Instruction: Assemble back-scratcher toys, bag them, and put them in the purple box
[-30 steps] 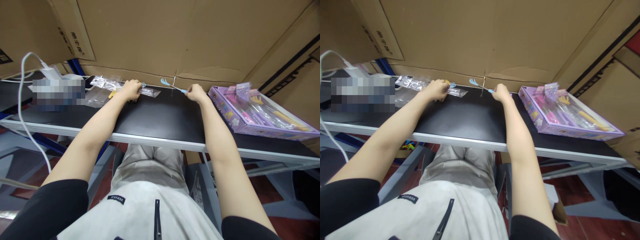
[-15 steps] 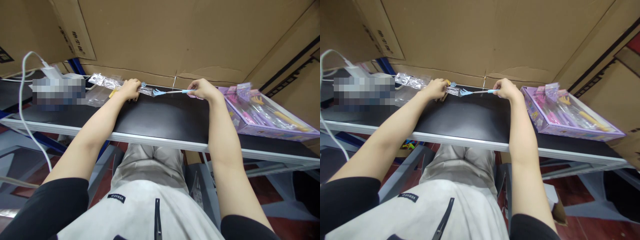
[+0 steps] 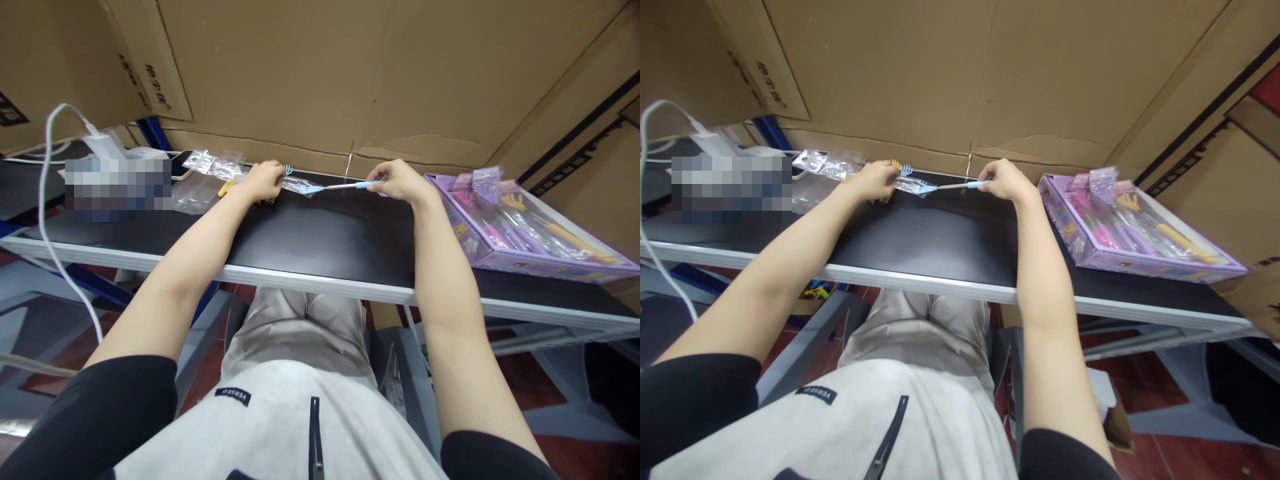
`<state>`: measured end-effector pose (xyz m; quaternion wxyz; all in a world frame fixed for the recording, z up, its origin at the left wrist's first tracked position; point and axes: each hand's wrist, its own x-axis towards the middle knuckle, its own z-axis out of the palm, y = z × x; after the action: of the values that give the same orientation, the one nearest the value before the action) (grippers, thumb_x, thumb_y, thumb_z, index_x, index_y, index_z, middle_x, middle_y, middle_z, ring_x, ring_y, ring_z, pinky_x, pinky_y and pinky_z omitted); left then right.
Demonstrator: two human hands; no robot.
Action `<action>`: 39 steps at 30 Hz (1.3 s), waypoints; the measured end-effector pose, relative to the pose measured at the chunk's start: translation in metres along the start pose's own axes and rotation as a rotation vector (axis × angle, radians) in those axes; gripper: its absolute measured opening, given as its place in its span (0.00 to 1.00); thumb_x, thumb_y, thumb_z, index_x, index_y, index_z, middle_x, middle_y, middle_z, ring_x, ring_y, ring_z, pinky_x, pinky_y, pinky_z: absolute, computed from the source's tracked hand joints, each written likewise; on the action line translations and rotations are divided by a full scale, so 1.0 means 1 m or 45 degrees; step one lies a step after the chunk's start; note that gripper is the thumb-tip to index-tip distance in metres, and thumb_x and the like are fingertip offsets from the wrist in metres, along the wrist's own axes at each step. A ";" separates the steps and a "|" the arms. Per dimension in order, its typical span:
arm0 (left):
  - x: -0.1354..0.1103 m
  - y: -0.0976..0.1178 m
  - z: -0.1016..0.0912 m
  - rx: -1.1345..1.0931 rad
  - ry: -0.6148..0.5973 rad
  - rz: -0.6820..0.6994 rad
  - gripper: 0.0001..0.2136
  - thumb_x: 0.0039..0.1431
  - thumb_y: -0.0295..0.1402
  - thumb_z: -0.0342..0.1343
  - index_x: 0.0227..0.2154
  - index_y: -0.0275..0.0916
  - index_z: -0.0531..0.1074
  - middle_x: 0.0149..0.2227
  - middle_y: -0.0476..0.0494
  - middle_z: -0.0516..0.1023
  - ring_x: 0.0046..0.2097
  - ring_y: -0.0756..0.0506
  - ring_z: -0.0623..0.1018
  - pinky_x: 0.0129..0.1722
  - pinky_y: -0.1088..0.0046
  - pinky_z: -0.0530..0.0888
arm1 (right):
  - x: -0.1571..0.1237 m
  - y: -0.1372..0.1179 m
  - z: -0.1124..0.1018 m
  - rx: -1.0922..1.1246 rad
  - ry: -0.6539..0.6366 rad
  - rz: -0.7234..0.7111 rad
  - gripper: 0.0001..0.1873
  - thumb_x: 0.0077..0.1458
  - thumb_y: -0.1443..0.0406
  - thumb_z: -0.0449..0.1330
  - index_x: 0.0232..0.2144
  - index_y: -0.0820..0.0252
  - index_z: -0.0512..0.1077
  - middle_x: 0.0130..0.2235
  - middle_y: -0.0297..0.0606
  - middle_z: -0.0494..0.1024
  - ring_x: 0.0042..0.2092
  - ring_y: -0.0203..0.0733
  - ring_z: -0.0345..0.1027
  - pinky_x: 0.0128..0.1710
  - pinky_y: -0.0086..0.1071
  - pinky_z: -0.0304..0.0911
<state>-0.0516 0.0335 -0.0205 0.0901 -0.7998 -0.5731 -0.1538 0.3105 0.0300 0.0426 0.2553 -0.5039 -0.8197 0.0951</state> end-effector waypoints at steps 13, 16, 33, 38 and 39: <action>0.005 0.003 0.003 -0.102 0.015 0.148 0.17 0.50 0.28 0.56 0.44 0.37 0.79 0.44 0.35 0.80 0.51 0.33 0.79 0.53 0.59 0.75 | 0.002 -0.021 0.017 0.046 -0.077 0.017 0.15 0.50 0.57 0.75 0.36 0.62 0.83 0.37 0.44 0.83 0.43 0.50 0.76 0.48 0.42 0.72; 0.005 0.006 0.002 -0.072 0.028 0.162 0.18 0.49 0.28 0.56 0.45 0.37 0.79 0.45 0.35 0.80 0.52 0.32 0.79 0.52 0.59 0.75 | 0.005 -0.023 0.024 0.022 -0.083 -0.023 0.15 0.51 0.57 0.74 0.38 0.61 0.83 0.37 0.43 0.83 0.43 0.49 0.76 0.48 0.42 0.72; 0.001 0.025 -0.009 0.037 0.040 0.196 0.15 0.55 0.23 0.55 0.43 0.37 0.79 0.44 0.33 0.80 0.52 0.33 0.79 0.53 0.58 0.74 | -0.004 -0.052 0.039 0.131 -0.116 -0.107 0.12 0.54 0.58 0.73 0.34 0.61 0.80 0.30 0.39 0.80 0.34 0.41 0.74 0.39 0.34 0.72; 0.001 0.044 -0.004 0.012 0.069 0.275 0.15 0.60 0.23 0.51 0.45 0.33 0.79 0.45 0.29 0.81 0.51 0.32 0.80 0.52 0.57 0.74 | -0.006 -0.066 0.058 0.169 -0.064 -0.133 0.10 0.55 0.62 0.72 0.34 0.62 0.78 0.32 0.39 0.80 0.36 0.40 0.74 0.40 0.32 0.70; 0.001 0.046 -0.002 0.010 0.059 0.283 0.15 0.60 0.23 0.51 0.45 0.33 0.79 0.45 0.28 0.81 0.51 0.32 0.80 0.52 0.57 0.74 | -0.006 -0.068 0.062 0.178 -0.061 -0.133 0.09 0.55 0.63 0.72 0.34 0.62 0.78 0.32 0.39 0.80 0.37 0.40 0.73 0.41 0.32 0.70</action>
<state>-0.0079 0.0184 -0.0163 0.1228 -0.8543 -0.4793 -0.1592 0.2280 -0.0012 0.0162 0.2750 -0.4391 -0.8420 0.1507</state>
